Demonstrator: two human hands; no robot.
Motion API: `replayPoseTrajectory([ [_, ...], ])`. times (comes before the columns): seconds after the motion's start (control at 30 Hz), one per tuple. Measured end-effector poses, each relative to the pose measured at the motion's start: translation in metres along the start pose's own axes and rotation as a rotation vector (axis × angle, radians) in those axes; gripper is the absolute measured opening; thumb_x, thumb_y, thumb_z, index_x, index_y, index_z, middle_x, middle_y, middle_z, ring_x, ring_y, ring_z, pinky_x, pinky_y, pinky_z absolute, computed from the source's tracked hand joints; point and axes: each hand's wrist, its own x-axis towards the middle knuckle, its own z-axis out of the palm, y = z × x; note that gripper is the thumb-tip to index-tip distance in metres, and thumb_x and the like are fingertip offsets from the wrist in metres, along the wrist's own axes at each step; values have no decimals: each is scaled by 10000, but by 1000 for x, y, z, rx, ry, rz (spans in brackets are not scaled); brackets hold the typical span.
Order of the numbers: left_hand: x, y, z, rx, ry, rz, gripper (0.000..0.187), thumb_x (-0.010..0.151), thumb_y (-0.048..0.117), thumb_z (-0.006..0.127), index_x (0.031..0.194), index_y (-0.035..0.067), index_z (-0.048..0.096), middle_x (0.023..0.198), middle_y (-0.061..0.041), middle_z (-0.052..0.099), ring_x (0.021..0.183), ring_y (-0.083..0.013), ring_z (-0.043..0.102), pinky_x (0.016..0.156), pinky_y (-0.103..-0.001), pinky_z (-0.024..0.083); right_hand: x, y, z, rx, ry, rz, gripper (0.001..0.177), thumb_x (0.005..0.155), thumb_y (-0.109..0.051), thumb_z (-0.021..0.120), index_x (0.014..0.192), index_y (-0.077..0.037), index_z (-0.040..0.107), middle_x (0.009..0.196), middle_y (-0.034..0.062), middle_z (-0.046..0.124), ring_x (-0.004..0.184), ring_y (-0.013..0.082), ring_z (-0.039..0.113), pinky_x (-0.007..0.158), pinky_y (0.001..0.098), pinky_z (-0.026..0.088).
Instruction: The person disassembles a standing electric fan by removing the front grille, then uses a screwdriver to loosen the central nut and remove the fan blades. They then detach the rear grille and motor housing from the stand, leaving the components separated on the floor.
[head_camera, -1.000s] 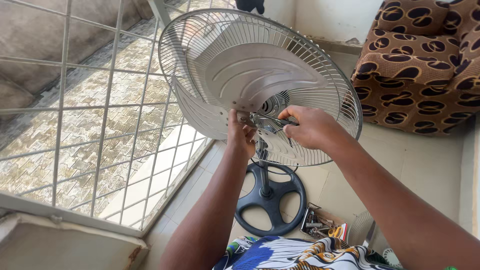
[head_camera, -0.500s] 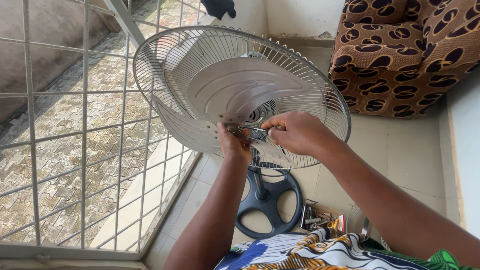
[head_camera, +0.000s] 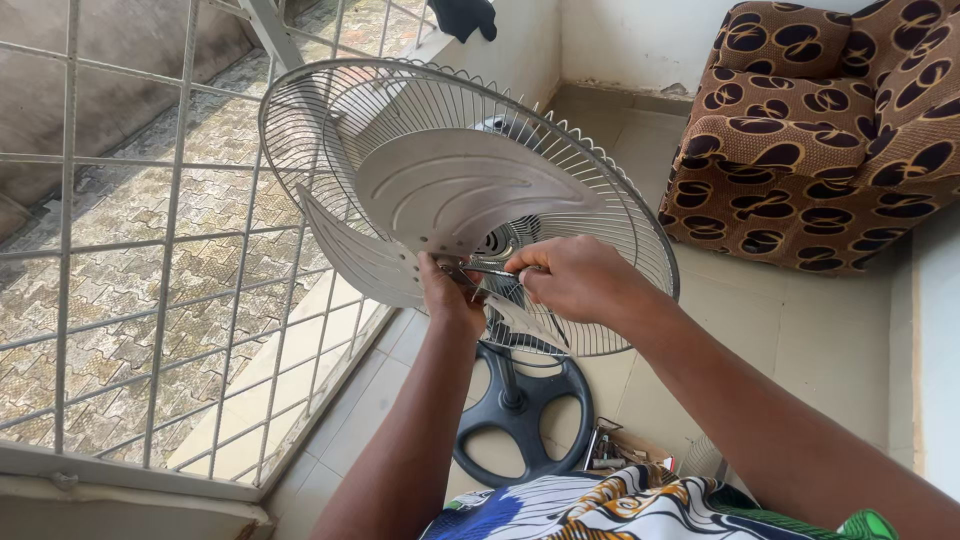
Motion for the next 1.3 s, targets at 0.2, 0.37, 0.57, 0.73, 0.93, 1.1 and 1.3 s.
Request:
replayPoseTrajectory([
  [0.2,-7,7,6,-46,28,-29,528,897,695,477,928,200,659,794,43,652,700,-129,565,750,-342,439,3,-2,-1,7,5,31,340,869,-297,630,1185,-260,749,900,61,778,808,230,757,801,369,575],
  [0.37,-8,8,-2,-32,5,2,477,879,665,549,904,195,628,787,33,633,708,-141,547,730,-358,442,3,1,6,1,71,-25,313,860,-284,641,1147,-247,762,934,83,771,837,266,740,809,392,571],
  [0.57,-8,6,-4,2,-23,-4,500,862,682,544,871,188,621,776,30,622,733,-143,538,713,-350,444,-1,4,10,3,58,-19,308,885,-285,625,1161,-240,753,939,103,766,855,280,744,827,398,571],
  [0.73,-5,10,-5,-24,-42,5,509,865,685,546,865,183,632,775,23,619,736,-152,531,713,-365,454,7,0,6,-19,-66,-78,380,877,-238,624,1240,-212,733,856,66,807,775,205,750,753,363,566],
  [0.93,-2,7,-1,-18,-22,-37,563,887,709,491,840,169,644,711,26,599,676,-137,555,717,-347,466,25,8,-6,606,-398,213,452,910,-209,652,1344,-87,683,735,53,708,419,45,492,343,194,360],
  [1.1,-6,10,-7,-86,-115,37,476,954,599,556,828,144,617,712,13,621,659,-141,586,737,-338,500,31,11,-4,889,-527,381,447,947,-176,580,1390,-127,616,811,59,676,438,2,403,305,138,297],
  [1.3,-4,7,-4,-62,-71,-20,602,898,712,457,796,145,627,621,-1,586,594,-150,564,629,-326,440,36,20,-5,1241,-692,457,484,1006,-167,532,1482,-95,494,839,45,595,492,2,395,301,99,303],
])
